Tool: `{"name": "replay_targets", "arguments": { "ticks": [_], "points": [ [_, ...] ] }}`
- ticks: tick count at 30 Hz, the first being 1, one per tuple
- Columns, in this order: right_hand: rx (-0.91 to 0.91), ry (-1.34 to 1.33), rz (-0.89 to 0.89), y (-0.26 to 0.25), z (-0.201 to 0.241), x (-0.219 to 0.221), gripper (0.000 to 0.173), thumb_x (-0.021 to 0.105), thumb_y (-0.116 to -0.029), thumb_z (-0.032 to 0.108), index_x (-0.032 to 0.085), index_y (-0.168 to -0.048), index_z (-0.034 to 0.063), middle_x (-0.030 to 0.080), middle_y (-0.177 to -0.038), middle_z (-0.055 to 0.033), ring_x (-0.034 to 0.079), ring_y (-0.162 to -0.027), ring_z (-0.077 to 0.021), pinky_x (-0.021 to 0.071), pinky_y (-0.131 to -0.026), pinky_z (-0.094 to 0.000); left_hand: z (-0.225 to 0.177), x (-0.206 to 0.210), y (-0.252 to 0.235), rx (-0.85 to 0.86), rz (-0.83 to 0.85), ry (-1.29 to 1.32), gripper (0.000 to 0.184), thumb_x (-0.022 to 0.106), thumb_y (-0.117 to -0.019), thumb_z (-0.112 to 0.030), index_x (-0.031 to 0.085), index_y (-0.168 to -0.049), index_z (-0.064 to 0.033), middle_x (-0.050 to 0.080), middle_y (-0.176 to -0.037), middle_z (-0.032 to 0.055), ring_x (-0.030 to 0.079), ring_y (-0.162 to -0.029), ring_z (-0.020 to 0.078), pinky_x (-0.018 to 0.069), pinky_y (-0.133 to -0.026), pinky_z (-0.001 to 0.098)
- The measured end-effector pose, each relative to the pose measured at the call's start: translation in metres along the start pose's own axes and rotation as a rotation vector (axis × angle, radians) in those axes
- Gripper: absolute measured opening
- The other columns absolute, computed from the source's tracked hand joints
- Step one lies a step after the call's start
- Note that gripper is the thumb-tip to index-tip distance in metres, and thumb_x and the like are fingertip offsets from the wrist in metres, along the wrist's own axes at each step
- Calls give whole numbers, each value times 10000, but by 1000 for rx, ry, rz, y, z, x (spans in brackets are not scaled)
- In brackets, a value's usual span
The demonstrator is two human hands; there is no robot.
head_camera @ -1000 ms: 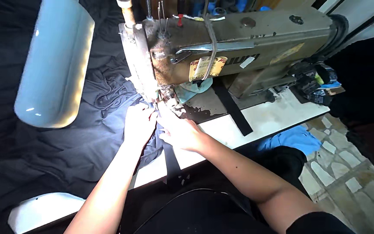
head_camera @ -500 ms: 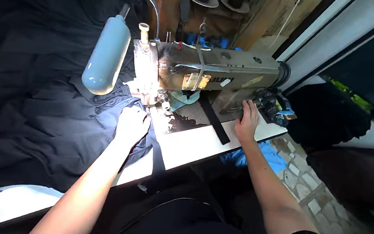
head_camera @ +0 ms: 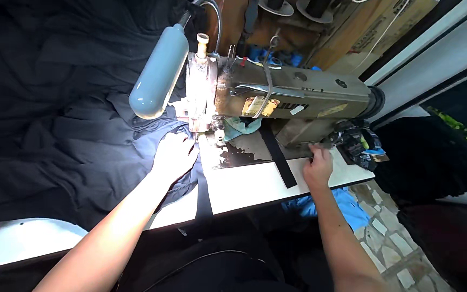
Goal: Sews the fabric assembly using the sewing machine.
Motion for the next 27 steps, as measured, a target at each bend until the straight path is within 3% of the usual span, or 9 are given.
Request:
{"name": "replay_targets", "arguments": {
  "ticks": [2,7,10,15,18,20,22,25,27],
  "points": [
    [55,59,170,-4,0,-2,376,534,-938,-81,662,-1291,-56,604,-1335,-324,584,-1238,-512,448,-1048,-621,0,1,0,5,17,0,343,572,-990,-268,751,-1035,21,684,-1121,278,635,-1098,490,489,-901,632],
    [93,-150,11,-8,36,-37,456,489,-936,-112,564,-1384,-72,492,-1493,-299,465,-1402,-459,371,-1147,-605,4,-1,4,0,22,-8,351,568,-1001,-289,761,-1085,-8,687,-1155,260,634,-1117,474,486,-915,631],
    [-52,-426,56,27,100,-41,350,516,-952,-69,598,-1291,-92,626,-1281,-263,679,-1049,-285,581,-888,-397,11,5,3,40,63,-18,391,527,-1021,-314,743,-1165,-23,668,-1234,261,612,-1176,482,451,-987,661],
    [-714,-535,703,124,238,-7,233,649,-898,3,747,-1109,25,692,-1241,-183,722,-991,-330,595,-782,-502,8,-8,4,123,170,47,384,519,-1009,-183,687,-1185,115,612,-1250,377,576,-1188,575,406,-1009,715],
    [-643,-394,950,122,237,-10,238,548,-995,52,722,-1152,8,673,-1229,-215,690,-1020,-399,548,-807,-585,-6,-31,37,110,269,75,607,365,-1036,-416,747,-1095,53,644,-1306,294,587,-1262,490,431,-1047,663],
    [-439,-311,992,93,211,-19,301,476,-1029,51,683,-1232,-26,656,-1277,-228,663,-1119,-405,514,-908,-597,-9,-44,70,133,288,74,710,346,-1004,-545,754,-1077,31,680,-1250,270,625,-1206,478,463,-993,657],
    [-294,-289,940,68,192,-12,315,492,-1024,43,661,-1287,6,637,-1317,-201,658,-1136,-376,512,-925,-583,-8,-51,90,210,235,46,594,397,-981,-420,725,-908,70,700,-1159,287,660,-1124,496,502,-923,651],
    [-346,-519,721,49,207,5,299,611,-973,16,683,-1263,5,655,-1311,-190,672,-1132,-336,534,-945,-546,-28,-74,83,258,234,63,447,432,-974,-266,677,-798,63,722,-1005,256,708,-993,440,537,-845,607],
    [-448,-832,645,44,238,14,332,567,-955,-41,679,-1267,-59,664,-1287,-245,646,-1195,-342,496,-1030,-498,-47,-100,65,235,311,98,385,479,-970,-244,645,-732,9,616,-706,141,657,-712,323,508,-632,527]
  ]
}}
Point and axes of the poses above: each hand's wrist, its own y-axis away from the middle knuckle, its own x-axis out of the palm, z = x × y, the point moved 4 cm from there along -y, towards the middle knuckle
